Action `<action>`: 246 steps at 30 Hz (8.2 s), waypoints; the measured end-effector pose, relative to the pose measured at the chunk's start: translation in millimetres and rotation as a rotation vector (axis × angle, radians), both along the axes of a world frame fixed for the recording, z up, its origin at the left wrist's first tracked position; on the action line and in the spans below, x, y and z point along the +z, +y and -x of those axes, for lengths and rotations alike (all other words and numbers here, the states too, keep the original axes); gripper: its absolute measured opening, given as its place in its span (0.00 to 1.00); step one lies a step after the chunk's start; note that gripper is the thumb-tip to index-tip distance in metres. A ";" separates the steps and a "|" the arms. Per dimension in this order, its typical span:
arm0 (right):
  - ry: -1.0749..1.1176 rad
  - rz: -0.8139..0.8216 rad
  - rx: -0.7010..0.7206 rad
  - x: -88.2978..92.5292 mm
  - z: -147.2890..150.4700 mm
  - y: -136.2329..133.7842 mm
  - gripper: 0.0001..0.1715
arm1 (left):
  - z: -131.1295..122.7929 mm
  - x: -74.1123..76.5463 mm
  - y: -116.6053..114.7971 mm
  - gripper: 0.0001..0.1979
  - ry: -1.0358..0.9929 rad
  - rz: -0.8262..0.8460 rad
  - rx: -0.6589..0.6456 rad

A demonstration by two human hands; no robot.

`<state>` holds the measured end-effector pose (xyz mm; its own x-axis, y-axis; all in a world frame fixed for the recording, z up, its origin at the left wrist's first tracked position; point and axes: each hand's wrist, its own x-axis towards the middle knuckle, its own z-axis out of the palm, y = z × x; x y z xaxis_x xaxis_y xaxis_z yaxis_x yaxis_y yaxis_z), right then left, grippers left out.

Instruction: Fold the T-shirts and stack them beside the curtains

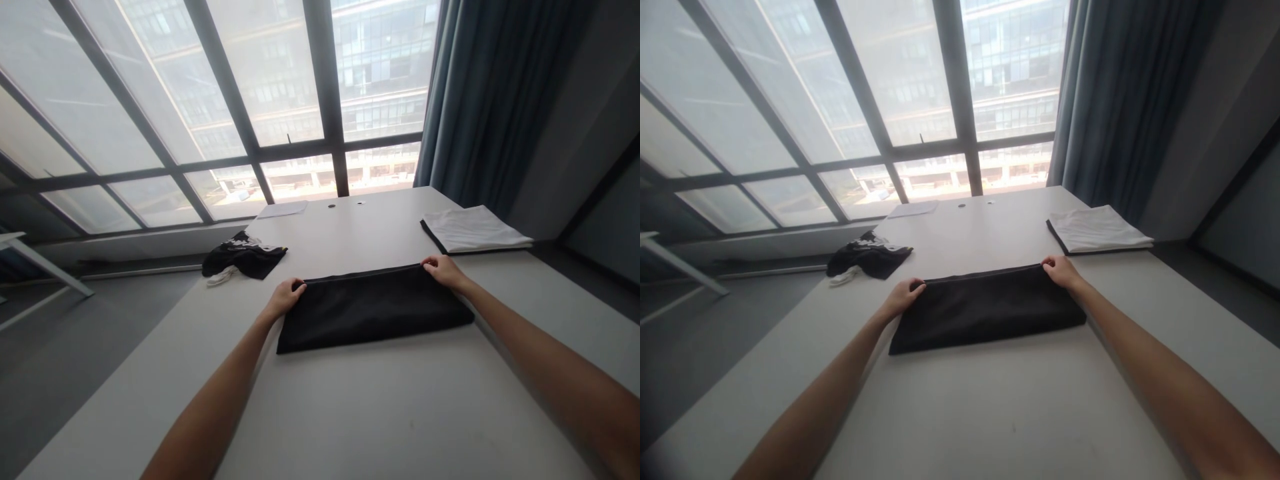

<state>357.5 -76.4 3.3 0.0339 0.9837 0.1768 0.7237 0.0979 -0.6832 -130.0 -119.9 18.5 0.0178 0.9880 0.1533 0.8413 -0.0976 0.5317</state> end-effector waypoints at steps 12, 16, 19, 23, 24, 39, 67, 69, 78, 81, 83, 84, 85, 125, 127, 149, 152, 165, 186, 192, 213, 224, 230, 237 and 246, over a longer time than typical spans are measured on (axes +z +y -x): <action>-0.232 0.022 -0.081 -3.6 9.0 21.4 0.15 | -6.4 -6.4 26.1 0.13 0.161 0.039 0.115; -0.328 -0.023 -0.097 -0.5 13.5 11.0 0.18 | -9.6 0.3 16.8 0.18 0.219 0.016 0.130; -0.411 -0.142 -0.125 14.0 31.0 -5.3 0.21 | -30.4 14.3 1.0 0.25 0.343 -0.095 0.163; -0.432 -0.240 0.005 23.8 86.2 -41.0 0.24 | -96.2 19.5 -28.7 0.23 0.407 -0.212 -0.075; -0.441 -0.245 0.052 21.2 102.1 -51.5 0.25 | -114.6 15.6 -36.0 0.23 0.399 -0.217 -0.159; -0.469 -0.226 0.173 -6.3 125.3 -67.5 0.31 | -162.2 -29.1 -56.0 0.28 0.435 -0.083 -0.253; -0.533 -0.015 -0.012 -38.4 48.6 -17.7 0.34 | -80.9 -20.3 -9.6 0.28 0.413 -0.021 0.024; -0.533 -0.018 -0.013 -39.0 49.1 -16.9 0.34 | -79.2 -21.7 -8.8 0.28 0.410 -0.036 0.038; -0.515 -0.022 -0.021 -36.6 49.2 -19.5 0.34 | -114.6 -24.3 -25.8 0.30 0.440 -0.012 -0.104; -0.525 -0.024 -0.025 -32.5 51.0 -23.3 0.34 | -116.0 -24.2 -28.2 0.30 0.447 -0.030 -0.095; -0.545 -0.065 -0.057 -27.8 55.8 -27.5 0.33 | -116.0 -23.0 -28.6 0.30 0.452 -0.080 -0.102; -0.555 -0.104 -0.079 -25.2 59.5 -30.2 0.33 | -116.2 -22.7 -28.6 0.30 0.453 -0.083 -0.111; -0.563 -0.149 -0.094 -22.7 64.2 -33.1 0.32 | -116.5 -22.7 -28.3 0.30 0.454 -0.069 -0.122; -0.526 -0.036 0.126 -27.7 96.5 -44.1 0.34 | -144.3 -15.2 -34.3 0.33 0.471 0.030 -0.213; -0.529 -0.035 0.126 -28.8 96.2 -43.3 0.34 | -151.4 -9.7 -32.4 0.33 0.464 -0.002 -0.219; -0.551 -0.254 0.221 -12.0 140.9 -82.9 0.31 | -193.4 -32.5 -15.5 0.32 0.433 -0.043 -0.253; -0.515 -0.148 0.265 -17.9 147.8 -85.7 0.31 | -192.2 -33.4 -15.2 0.32 0.437 -0.039 -0.257; -0.452 -0.101 -0.007 -29.9 64.5 -38.4 0.30 | -193.9 -31.4 -14.9 0.34 0.406 -0.031 -0.248; -0.455 -0.038 -0.084 -19.5 74.3 -41.9 0.34 | -193.6 -28.7 -11.4 0.33 0.428 -0.034 -0.245; -0.437 -0.140 -0.155 -19.0 66.5 -40.8 0.32 | -193.0 -26.9 -14.1 0.33 0.426 -0.036 -0.245; -0.498 -0.054 -0.134 -35.3 59.7 -36.8 0.32 | -70.2 -17.7 -28.4 0.27 0.479 -0.062 0.099; -0.530 -0.048 -0.145 -35.0 60.2 -36.0 0.31 | -142.4 -10.8 -70.2 0.29 0.398 -0.164 -0.353; -0.523 -0.043 -0.149 -35.7 60.8 -34.9 0.32 | -152.6 -14.9 -86.9 0.31 0.406 -0.135 -0.426; -0.520 -0.049 -0.149 -35.1 62.2 -35.4 0.31 | -152.7 -11.6 -93.0 0.33 0.415 -0.145 -0.506; -0.607 -0.139 -0.183 -18.6 75.2 -50.0 0.30 | -152.2 -12.9 -94.8 0.33 0.411 -0.141 -0.521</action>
<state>282.3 -126.4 -15.3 0.0528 0.9381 0.3424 0.9905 -0.0055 -0.1376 22.2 -214.8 5.6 0.5709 0.8056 0.1587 0.7964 -0.5903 0.1315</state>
